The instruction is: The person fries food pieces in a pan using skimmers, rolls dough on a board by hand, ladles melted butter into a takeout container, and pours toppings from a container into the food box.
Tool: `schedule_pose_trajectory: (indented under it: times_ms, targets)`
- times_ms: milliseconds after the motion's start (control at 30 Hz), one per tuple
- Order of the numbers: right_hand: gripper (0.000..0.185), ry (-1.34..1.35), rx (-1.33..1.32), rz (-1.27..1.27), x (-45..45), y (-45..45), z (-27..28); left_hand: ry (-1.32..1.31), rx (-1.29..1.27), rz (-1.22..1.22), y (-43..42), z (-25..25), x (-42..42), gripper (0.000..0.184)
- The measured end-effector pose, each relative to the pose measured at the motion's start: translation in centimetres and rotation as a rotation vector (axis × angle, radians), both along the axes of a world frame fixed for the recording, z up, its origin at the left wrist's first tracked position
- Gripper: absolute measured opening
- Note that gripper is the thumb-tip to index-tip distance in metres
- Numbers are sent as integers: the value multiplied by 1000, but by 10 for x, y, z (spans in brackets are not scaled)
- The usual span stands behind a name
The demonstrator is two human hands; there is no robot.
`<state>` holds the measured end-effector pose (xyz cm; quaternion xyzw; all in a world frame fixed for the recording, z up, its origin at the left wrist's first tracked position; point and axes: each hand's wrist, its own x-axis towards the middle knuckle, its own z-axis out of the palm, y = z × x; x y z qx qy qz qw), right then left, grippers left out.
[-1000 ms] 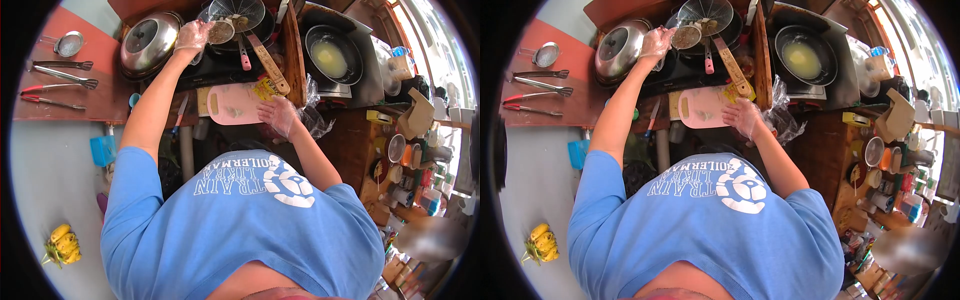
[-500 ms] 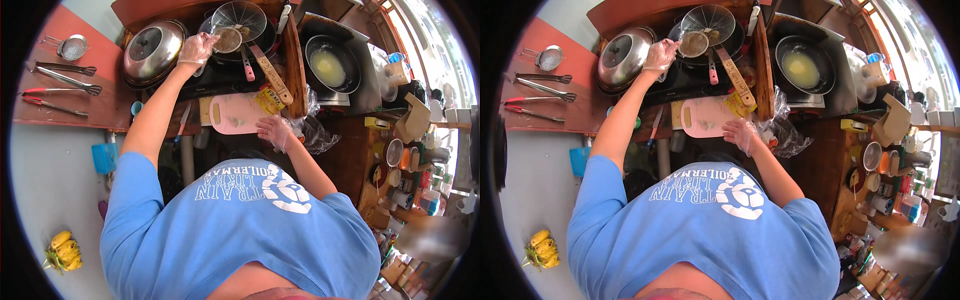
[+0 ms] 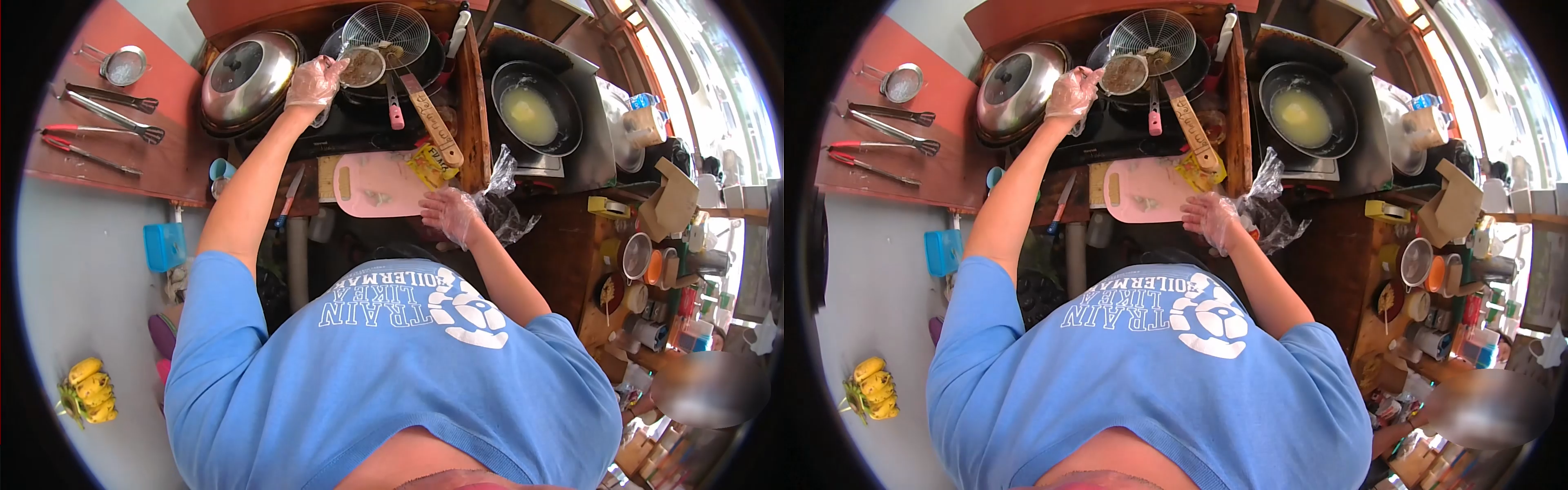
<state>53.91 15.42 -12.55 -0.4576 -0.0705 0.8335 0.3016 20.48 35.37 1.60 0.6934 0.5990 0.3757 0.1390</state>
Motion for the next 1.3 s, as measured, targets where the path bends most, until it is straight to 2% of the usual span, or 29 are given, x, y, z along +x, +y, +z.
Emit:
schedule_pose_trajectory:
  times_ms: [133,200,333,400,433,467,533,567,600,633,667,700,767,867,900,933,967,1033,1067,1133,1200,1267,1300]
  targets:
    - [51,-31,45,68,6,-10,-6,17,38,19,-9,0,3,39]
    - [49,-225,22,217,4,-17,8,26,62,24,-13,-2,6,39]
    - [42,-387,95,380,21,-43,-5,21,6,72,-12,-13,5,39]
    - [35,-613,295,622,35,-56,-14,16,9,73,-13,-17,5,40]
    - [29,-688,465,822,44,-56,-22,24,54,84,-13,-18,4,41]
    - [29,-685,453,807,58,-60,-34,30,97,90,-11,-23,4,42]
    - [25,-1161,1509,1580,81,-74,-56,95,53,113,-14,-22,3,45]
    - [27,-987,1478,1793,87,-72,-54,33,30,102,-19,-15,6,45]
    - [27,-741,728,1699,85,-66,-55,-28,13,94,-22,-10,8,46]
    - [30,-677,377,1608,94,-63,-53,-66,-40,84,-22,-8,11,45]
    - [33,-596,43,1498,93,-57,-22,-103,-93,81,-23,-5,13,45]
    - [33,-589,44,1492,99,-56,-44,-16,-81,120,-26,1,13,44]
    - [42,-355,-454,1674,114,-50,-97,-5,-79,122,-24,-1,11,45]
    - [45,-490,-451,1723,124,-65,-106,-4,-100,131,-25,4,13,45]
    - [39,-575,-381,1590,126,-70,-95,-17,-89,133,-25,3,14,43]
    - [39,-570,-379,1590,130,-80,-109,-31,-78,131,-26,2,14,42]
    - [35,-530,-303,1344,137,-93,-136,-26,-80,124,-25,1,14,42]
    - [25,-604,-145,786,130,-124,-136,-67,-93,68,-19,-4,15,41]
    - [25,-600,-150,765,125,-136,-138,-64,-93,47,-14,-10,12,41]
    - [22,-642,-221,408,120,-153,-141,-76,3,15,0,-16,3,40]
    - [22,-672,-206,415,109,-165,-121,-76,-32,-25,10,-15,-3,40]
    - [23,-718,-186,428,99,-168,-96,-99,88,-47,20,-13,-11,41]
    - [25,-643,-159,367,92,-163,-85,-161,70,-63,23,-10,-12,41]
